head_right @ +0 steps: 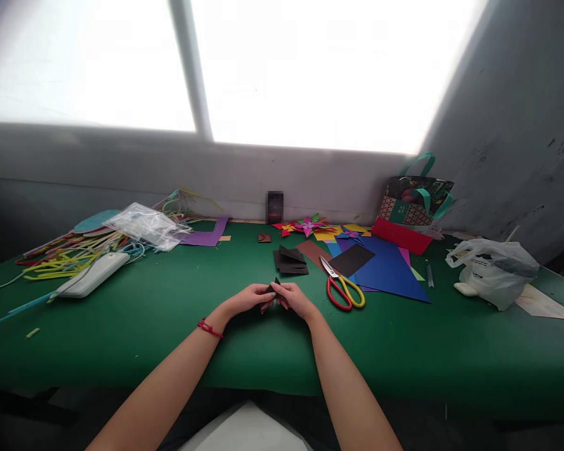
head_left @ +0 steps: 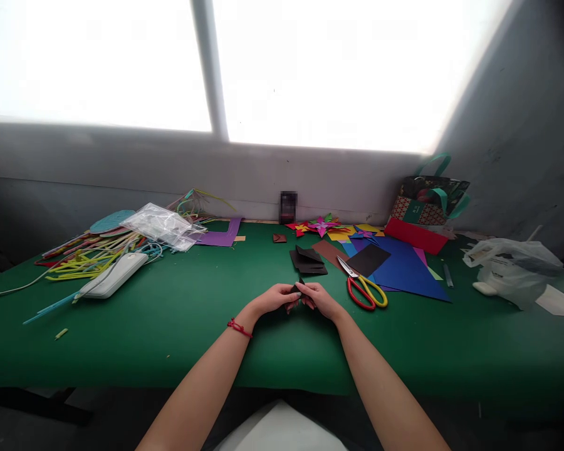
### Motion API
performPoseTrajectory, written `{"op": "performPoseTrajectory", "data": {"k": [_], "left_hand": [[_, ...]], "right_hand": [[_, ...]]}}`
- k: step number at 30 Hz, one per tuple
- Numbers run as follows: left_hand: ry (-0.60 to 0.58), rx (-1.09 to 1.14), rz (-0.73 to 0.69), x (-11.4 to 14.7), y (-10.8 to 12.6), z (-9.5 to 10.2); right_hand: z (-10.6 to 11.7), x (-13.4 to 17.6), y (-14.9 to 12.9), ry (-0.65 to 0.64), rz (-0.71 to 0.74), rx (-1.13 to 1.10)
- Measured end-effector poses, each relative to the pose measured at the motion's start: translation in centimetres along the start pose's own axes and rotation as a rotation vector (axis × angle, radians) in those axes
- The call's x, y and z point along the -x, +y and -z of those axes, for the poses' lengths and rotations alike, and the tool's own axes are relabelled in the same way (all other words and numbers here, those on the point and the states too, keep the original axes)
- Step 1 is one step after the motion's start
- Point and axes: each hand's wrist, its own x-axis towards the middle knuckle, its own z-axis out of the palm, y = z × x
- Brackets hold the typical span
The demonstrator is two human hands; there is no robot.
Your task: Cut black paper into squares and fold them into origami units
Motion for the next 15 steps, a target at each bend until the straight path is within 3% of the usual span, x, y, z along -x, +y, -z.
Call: {"op": "performPoseTrajectory", "data": {"k": [6, 15], "left_hand": [[0.057, 0.010, 0.035, -0.18, -0.26, -0.02], [0.034, 0.053, 0.076, -0.23, -0.18, 0.06]], "right_hand": [[0.20, -0.53, 0.59, 0.062, -0.001, -0.036], [0.27, -0.64, 0.89, 0.082, -0.022, -0.109]]}}
